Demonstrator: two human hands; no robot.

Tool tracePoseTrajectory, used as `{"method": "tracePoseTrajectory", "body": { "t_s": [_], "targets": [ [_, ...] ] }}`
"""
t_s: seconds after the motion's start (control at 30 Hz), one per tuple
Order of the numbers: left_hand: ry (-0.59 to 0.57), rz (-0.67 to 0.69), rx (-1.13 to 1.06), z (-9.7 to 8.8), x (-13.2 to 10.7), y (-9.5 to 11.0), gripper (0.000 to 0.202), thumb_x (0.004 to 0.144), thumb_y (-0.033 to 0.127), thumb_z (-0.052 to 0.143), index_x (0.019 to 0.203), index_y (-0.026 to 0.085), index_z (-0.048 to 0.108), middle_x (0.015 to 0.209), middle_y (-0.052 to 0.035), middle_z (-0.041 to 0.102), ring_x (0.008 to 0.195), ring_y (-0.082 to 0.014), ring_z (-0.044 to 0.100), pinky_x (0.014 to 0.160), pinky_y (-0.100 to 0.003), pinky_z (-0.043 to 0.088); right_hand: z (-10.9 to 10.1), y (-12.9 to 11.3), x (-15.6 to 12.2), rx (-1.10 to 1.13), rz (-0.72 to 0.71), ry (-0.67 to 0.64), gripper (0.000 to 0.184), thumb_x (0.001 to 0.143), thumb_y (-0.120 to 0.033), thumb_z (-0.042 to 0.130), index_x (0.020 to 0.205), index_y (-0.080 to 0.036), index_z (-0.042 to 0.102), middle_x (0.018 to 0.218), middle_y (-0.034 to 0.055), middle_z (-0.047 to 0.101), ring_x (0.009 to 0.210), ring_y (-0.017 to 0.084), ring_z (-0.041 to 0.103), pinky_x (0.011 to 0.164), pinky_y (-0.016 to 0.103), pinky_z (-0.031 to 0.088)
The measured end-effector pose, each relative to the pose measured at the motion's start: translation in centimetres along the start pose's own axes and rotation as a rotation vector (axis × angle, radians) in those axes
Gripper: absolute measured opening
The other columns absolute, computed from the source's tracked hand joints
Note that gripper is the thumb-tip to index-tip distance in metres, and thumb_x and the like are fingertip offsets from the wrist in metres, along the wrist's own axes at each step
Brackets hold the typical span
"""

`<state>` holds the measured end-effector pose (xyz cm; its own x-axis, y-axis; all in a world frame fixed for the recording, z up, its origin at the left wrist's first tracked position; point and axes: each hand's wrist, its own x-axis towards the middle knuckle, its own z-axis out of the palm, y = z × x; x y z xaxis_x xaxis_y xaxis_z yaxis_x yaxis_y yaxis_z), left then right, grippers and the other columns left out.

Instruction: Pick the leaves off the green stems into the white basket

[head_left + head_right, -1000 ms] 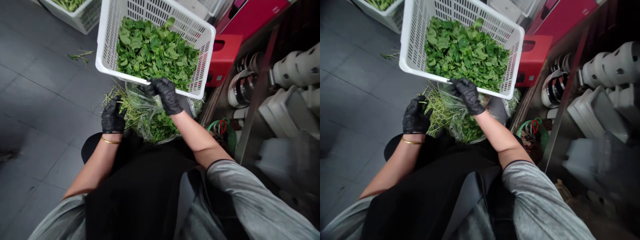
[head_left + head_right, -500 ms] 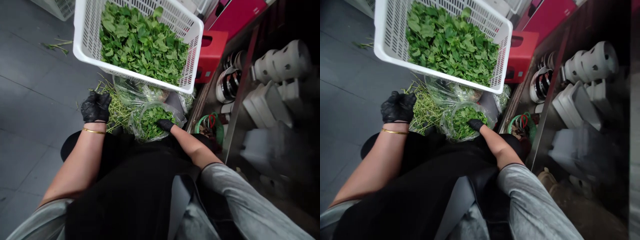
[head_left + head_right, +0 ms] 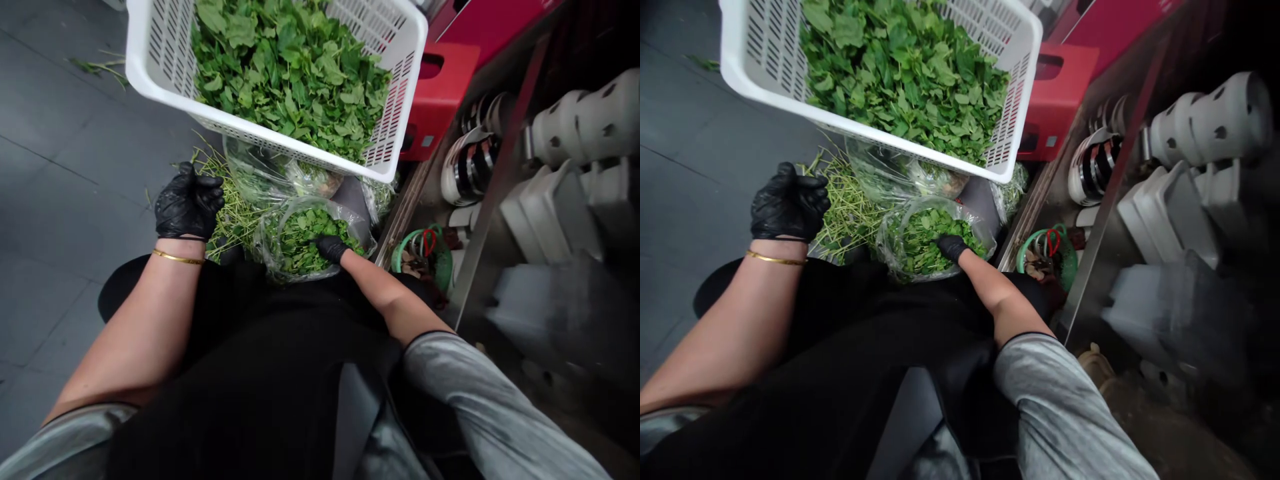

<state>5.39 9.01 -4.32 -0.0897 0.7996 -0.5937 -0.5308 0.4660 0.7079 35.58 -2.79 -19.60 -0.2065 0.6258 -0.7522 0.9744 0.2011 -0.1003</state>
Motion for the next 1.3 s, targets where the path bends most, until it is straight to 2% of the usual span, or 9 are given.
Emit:
{"method": "tracePoseTrajectory", "body": {
  "t_s": [0.13,0.3,0.4,0.5,0.63,0.73,0.83,1.1,1.3],
  "targets": [
    [-0.057,0.002,0.029,0.6,-0.3,-0.5,0.041,0.106,0.024,0.038,0.07,0.021,0.058,0.06,0.0014,0.068,0.048,-0.0111,0.056,0.049,-0.024,0.043,-1.1,1.2,0.7,0.002,0.073,-0.003,0.042,0.092,-0.012,0.055,0.131,-0.001,0.064,0.127,0.0286,0.067,0.121,0.033,0.067,0.101,0.036,0.052],
    [-0.078,-0.022,0.09,0.1,-0.2,-1.3,0.037,0.103,0.026,0.046,0.07,0.018,0.06,0.063,-0.0022,0.07,0.051,-0.0116,0.058,0.049,-0.023,0.045,-1.2,1.0,0.6,0.045,0.018,0.04,0.052,0.092,-0.014,0.056,0.144,-0.006,0.054,0.147,0.0214,0.056,0.132,0.024,0.059,0.108,0.025,0.045],
    [-0.074,-0.022,0.093,-0.1,-0.3,-1.1,0.04,0.104,0.026,0.043,0.07,0.017,0.06,0.062,-0.0028,0.069,0.049,-0.0113,0.057,0.046,-0.022,0.045,-2.1,1.5,-0.8,0.043,0.056,0.12,0.055,0.096,-0.019,0.051,0.15,-0.008,0.046,0.149,0.0218,0.054,0.132,0.026,0.058,0.108,0.031,0.046],
    [-0.093,-0.012,0.106,0.3,-0.7,-1.0,0.038,0.104,0.022,0.044,0.07,0.016,0.061,0.062,-0.0029,0.069,0.048,-0.0108,0.058,0.047,-0.022,0.045,-2.5,1.5,-2.3,0.015,0.102,0.144,0.046,0.102,-0.022,0.041,0.141,-0.005,0.055,0.136,0.0256,0.063,0.123,0.03,0.063,0.103,0.036,0.048],
    [-0.111,-0.001,0.135,1.1,-1.4,-1.2,0.037,0.103,0.016,0.043,0.07,0.015,0.061,0.061,-0.0021,0.069,0.046,-0.0113,0.057,0.046,-0.023,0.044,-0.1,-0.3,-3.1,-0.009,0.004,0.006,0.036,0.101,-0.02,0.045,0.123,-0.008,0.07,0.125,0.0205,0.071,0.117,0.025,0.067,0.099,0.028,0.049],
    [-0.156,-0.004,0.157,1.2,-1.7,-1.7,0.035,0.102,0.015,0.044,0.071,0.016,0.06,0.062,-0.0024,0.07,0.046,-0.0116,0.057,0.046,-0.023,0.045,2.9,-1.6,-3.4,-0.04,-0.024,-0.089,0.033,0.097,-0.011,0.047,0.119,-0.006,0.072,0.123,0.0196,0.072,0.114,0.022,0.069,0.097,0.027,0.05],
    [-0.214,0.004,0.167,0.7,-1.9,-2.1,0.034,0.102,0.015,0.046,0.072,0.014,0.061,0.063,-0.0034,0.071,0.045,-0.0103,0.057,0.046,-0.022,0.047,4.9,-1.9,-3.9,-0.084,-0.027,-0.137,0.033,0.096,-0.012,0.049,0.119,-0.008,0.072,0.118,0.0188,0.074,0.111,0.023,0.07,0.095,0.031,0.052],
    [-0.201,0.029,0.228,-0.1,-2.5,-2.5,0.037,0.102,0.015,0.051,0.068,0.012,0.064,0.063,-0.0049,0.071,0.044,-0.0089,0.057,0.044,-0.02,0.046,5.4,-2.9,-1.7,-0.197,-0.041,0.025,0.045,0.098,-0.007,0.034,0.135,0.0,0.059,0.134,0.0307,0.061,0.127,0.032,0.058,0.106,0.048,0.044],
    [-0.233,0.028,0.28,0.1,-2.7,-3.0,0.039,0.101,0.014,0.051,0.066,0.009,0.067,0.065,-0.0077,0.072,0.048,-0.0115,0.061,0.047,-0.022,0.047,6.5,-2.9,-0.5,-0.177,-0.04,0.009,0.039,0.09,-0.005,0.044,0.12,0.007,0.067,0.116,0.0334,0.068,0.115,0.036,0.063,0.101,0.053,0.045]
  ]
}}
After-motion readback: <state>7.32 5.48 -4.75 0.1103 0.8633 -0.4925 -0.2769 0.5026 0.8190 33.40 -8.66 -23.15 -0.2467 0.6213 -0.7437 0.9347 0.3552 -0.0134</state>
